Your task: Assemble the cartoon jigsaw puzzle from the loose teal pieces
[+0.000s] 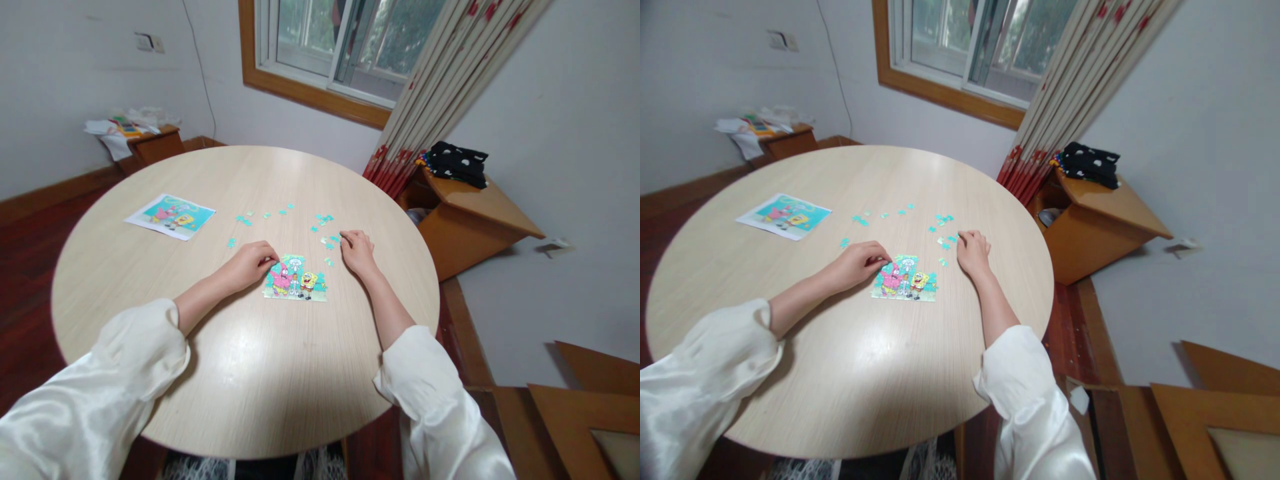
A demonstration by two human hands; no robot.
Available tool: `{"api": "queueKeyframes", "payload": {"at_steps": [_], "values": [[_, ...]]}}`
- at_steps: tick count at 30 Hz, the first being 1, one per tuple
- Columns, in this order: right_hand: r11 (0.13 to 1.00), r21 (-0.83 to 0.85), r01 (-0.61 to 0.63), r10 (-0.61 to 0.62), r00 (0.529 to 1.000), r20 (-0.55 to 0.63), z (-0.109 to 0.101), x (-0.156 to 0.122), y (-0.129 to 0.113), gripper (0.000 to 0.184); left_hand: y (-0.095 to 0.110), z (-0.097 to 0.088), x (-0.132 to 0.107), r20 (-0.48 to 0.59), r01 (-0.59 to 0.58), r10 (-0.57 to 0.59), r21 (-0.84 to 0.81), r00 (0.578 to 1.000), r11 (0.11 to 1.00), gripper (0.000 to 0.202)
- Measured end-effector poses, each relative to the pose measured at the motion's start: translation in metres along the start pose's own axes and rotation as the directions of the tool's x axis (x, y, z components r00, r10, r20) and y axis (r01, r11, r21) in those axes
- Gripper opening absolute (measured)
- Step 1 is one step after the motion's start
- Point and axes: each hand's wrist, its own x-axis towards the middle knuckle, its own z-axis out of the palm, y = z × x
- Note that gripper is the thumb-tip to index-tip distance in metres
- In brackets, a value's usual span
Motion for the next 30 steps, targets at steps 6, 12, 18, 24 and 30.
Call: {"api": "queueKeyframes", "payload": {"at_steps": [6, 12, 18, 24, 30], "values": [[1.0, -0.011, -0.024, 0.025, 1.0, 0.018, -0.001, -0.001, -0.002, 0.038, -0.006, 0.006, -0.001, -0.025, -0.024, 0.025, 0.04, 0.999, 0.999, 0.016], [1.0, 0.005, -0.014, 0.013, 1.0, 0.001, -0.001, -0.001, -0.003, 0.036, -0.009, 0.009, -0.001, -0.036, -0.026, 0.028, 0.058, 0.999, 0.998, 0.015], [1.0, -0.005, -0.023, 0.023, 1.0, 0.016, -0.002, -0.001, -0.003, 0.036, -0.004, 0.004, -0.002, -0.071, 0.086, -0.085, 0.01, 0.994, 0.996, 0.017], [0.999, 0.037, -0.008, 0.008, 1.0, -0.01, -0.001, -0.002, -0.002, 0.036, -0.007, -0.008, -0.003, -0.125, 0.108, -0.106, 0.011, 0.987, 0.994, 0.028], [0.999, 0.044, -0.018, 0.018, 1.0, -0.004, -0.001, -0.002, -0.003, 0.036, -0.002, -0.012, -0.006, -0.076, 0.056, -0.056, 0.005, 0.996, 0.998, 0.033]]}}
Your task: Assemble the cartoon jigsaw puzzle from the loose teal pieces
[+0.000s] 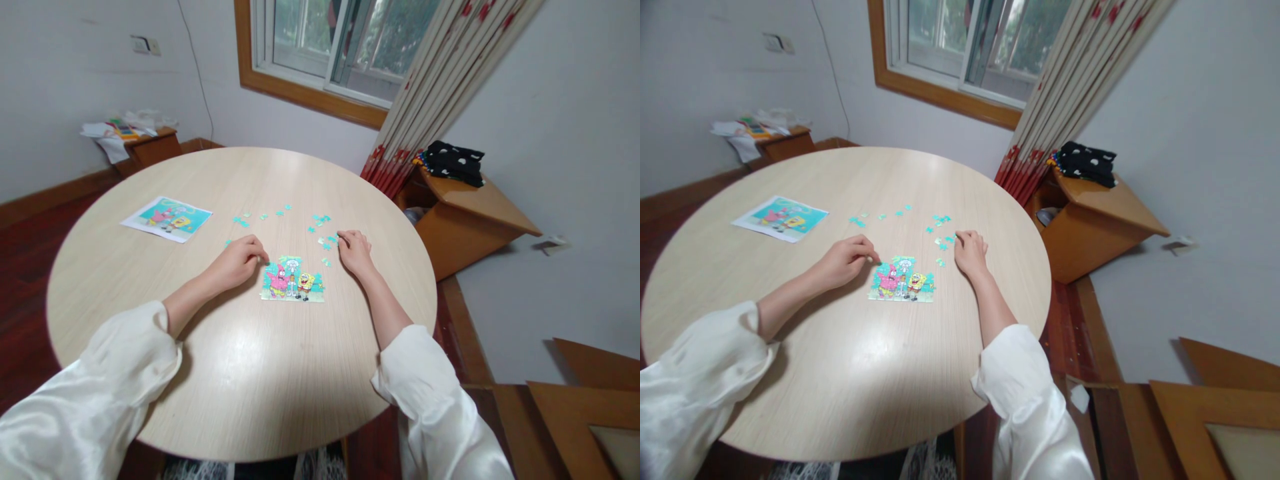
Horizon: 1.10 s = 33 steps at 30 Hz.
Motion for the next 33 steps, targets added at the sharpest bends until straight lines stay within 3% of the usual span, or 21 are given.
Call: {"api": "queueKeyframes", "payload": {"at_steps": [10, 18, 22, 27, 33], "values": [[0.999, 0.048, 0.021, -0.018, 0.998, -0.06, 0.001, 0.0, 0.0, 0.035, -0.002, 0.002, -0.001, 0.11, -0.012, 0.008, 0.036, 0.994, 0.999, 0.033], [0.992, 0.107, 0.066, -0.05, 0.989, -0.142, -0.008, 0.003, -0.001, 0.031, 0.001, 0.0, 0.0, 0.003, -0.001, 0.001, 0.042, 1.0, 0.999, 0.032], [0.995, 0.097, 0.028, -0.009, 0.982, -0.188, -0.012, 0.006, 0.006, 0.033, -0.004, 0.001, 0.0, 0.027, 0.006, -0.008, 0.068, 1.0, 0.998, 0.034], [0.997, 0.045, -0.069, 0.074, 0.989, -0.131, -0.012, 0.006, 0.012, 0.043, -0.01, 0.005, 0.0, 0.043, 0.025, -0.031, 0.117, 0.999, 0.993, 0.036], [0.999, -0.053, 0.0, 0.001, 1.0, 0.002, -0.006, 0.001, 0.009, 0.038, -0.008, 0.004, 0.001, 0.054, 0.033, -0.039, 0.103, 0.998, 0.994, 0.036]]}}
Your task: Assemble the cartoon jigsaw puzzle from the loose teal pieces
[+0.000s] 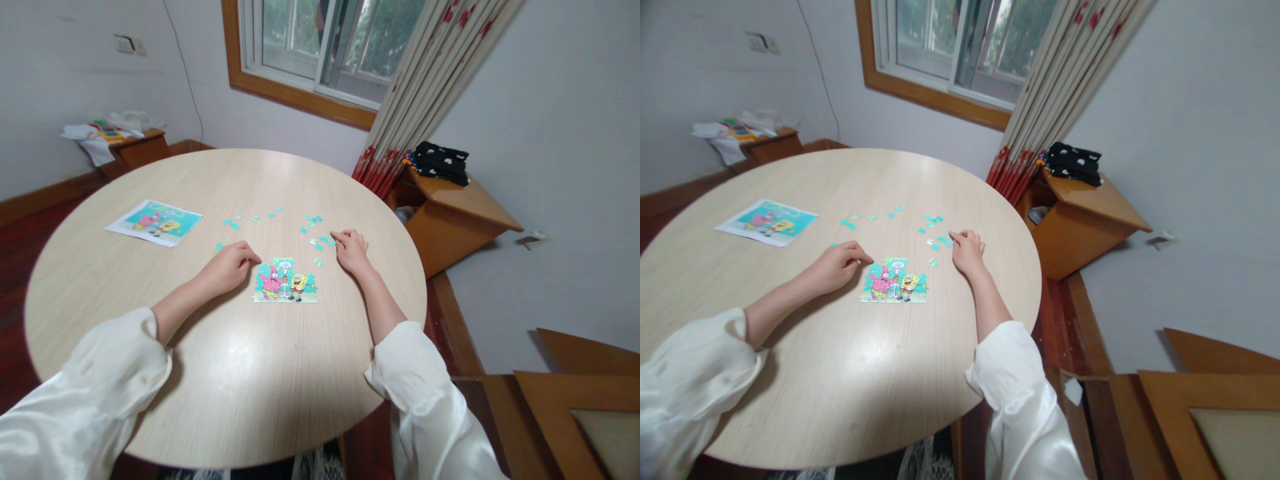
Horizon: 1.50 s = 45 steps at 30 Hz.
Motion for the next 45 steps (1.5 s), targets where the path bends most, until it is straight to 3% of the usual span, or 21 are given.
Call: {"api": "queueKeyframes", "payload": {"at_steps": [17, 24, 30, 34, 38, 42, 45], "values": [[0.999, 0.049, -0.004, 0.006, 0.999, -0.045, 0.001, 0.007, 0.01, 0.022, 0.003, 0.001, -0.001, 0.006, -0.009, 0.01, -0.026, 1.0, 1.0, 0.036], [0.998, 0.057, 0.003, 0.0, 0.998, -0.055, 0.001, 0.006, 0.01, 0.029, 0.007, 0.0, -0.001, 0.043, -0.028, 0.03, -0.053, 0.999, 0.998, 0.038], [0.983, 0.115, 0.143, -0.14, 0.99, -0.029, -0.001, 0.001, -0.005, 0.026, 0.008, -0.001, -0.002, 0.079, -0.062, 0.069, -0.088, 0.994, 0.994, 0.04], [0.977, 0.083, 0.195, -0.2, 0.978, 0.061, -0.001, -0.007, -0.02, 0.028, 0.008, 0.0, -0.002, 0.088, -0.068, 0.076, -0.091, 0.993, 0.993, 0.041], [0.978, 0.052, 0.201, -0.206, 0.971, 0.12, 0.0, -0.01, -0.025, 0.027, 0.008, 0.001, -0.002, 0.06, -0.063, 0.068, -0.085, 0.996, 0.994, 0.041], [0.984, 0.064, 0.164, -0.168, 0.983, 0.075, 0.0, -0.007, -0.02, 0.028, 0.004, 0.002, 0.0, -0.023, -0.039, 0.038, -0.076, 0.999, 0.996, 0.038], [0.981, 0.113, 0.158, -0.164, 0.986, 0.042, -0.003, -0.005, -0.019, 0.029, -0.003, 0.0, 0.001, -0.128, 0.041, -0.049, -0.065, 0.991, 0.997, 0.035]]}}
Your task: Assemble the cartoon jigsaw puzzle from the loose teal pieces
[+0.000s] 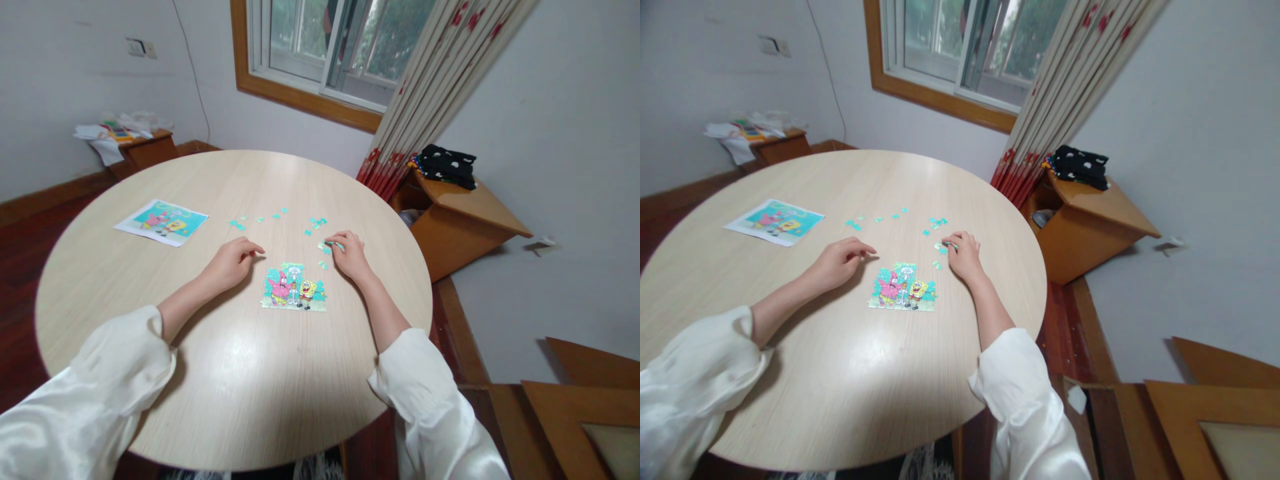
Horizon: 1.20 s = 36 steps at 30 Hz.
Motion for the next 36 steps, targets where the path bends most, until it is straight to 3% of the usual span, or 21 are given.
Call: {"api": "queueKeyframes", "payload": {"at_steps": [2, 6, 8, 12, 15, 20, 28, 33, 36], "values": [[0.999, 0.037, 0.025, -0.025, 1.0, 0.015, -0.004, -0.001, -0.004, 0.029, -0.005, -0.006, 0.002, -0.094, 0.091, -0.088, 0.029, 0.992, 0.995, 0.033], [0.99, 0.107, 0.095, -0.105, 0.99, 0.092, -0.014, -0.006, -0.013, 0.017, -0.014, -0.026, 0.006, -0.244, 0.307, -0.278, 0.091, 0.929, 0.947, 0.03], [0.983, 0.139, 0.123, -0.144, 0.977, 0.154, -0.02, -0.008, -0.013, 0.016, -0.018, -0.035, 0.007, -0.254, 0.357, -0.322, 0.108, 0.912, 0.928, 0.029], [0.975, 0.18, 0.129, -0.18, 0.935, 0.305, -0.027, -0.01, -0.009, 0.03, -0.023, -0.042, 0.008, -0.257, 0.437, -0.4, 0.104, 0.88, 0.894, 0.025], [0.971, 0.215, 0.105, -0.181, 0.91, 0.374, -0.028, -0.009, -0.006, 0.031, -0.029, -0.038, 0.01, -0.254, 0.429, -0.394, 0.097, 0.883, 0.898, 0.022], [0.963, 0.256, 0.081, -0.176, 0.91, 0.374, -0.028, -0.008, -0.006, 0.021, -0.038, -0.029, 0.011, -0.283, 0.371, -0.333, 0.092, 0.899, 0.924, 0.018], [0.958, 0.271, 0.091, -0.188, 0.913, 0.361, -0.026, -0.007, -0.006, 0.01, -0.026, -0.021, 0.012, -0.268, 0.368, -0.335, 0.08, 0.903, 0.927, 0.019], [0.953, 0.285, 0.098, -0.191, 0.927, 0.322, -0.022, -0.008, -0.008, 0.014, -0.021, -0.018, 0.011, -0.278, 0.338, -0.315, 0.036, 0.907, 0.94, 0.017], [0.963, 0.245, 0.117, -0.175, 0.957, 0.231, -0.017, -0.007, -0.01, 0.02, -0.017, -0.017, 0.011, -0.294, 0.308, -0.296, -0.007, 0.909, 0.951, 0.014]]}}
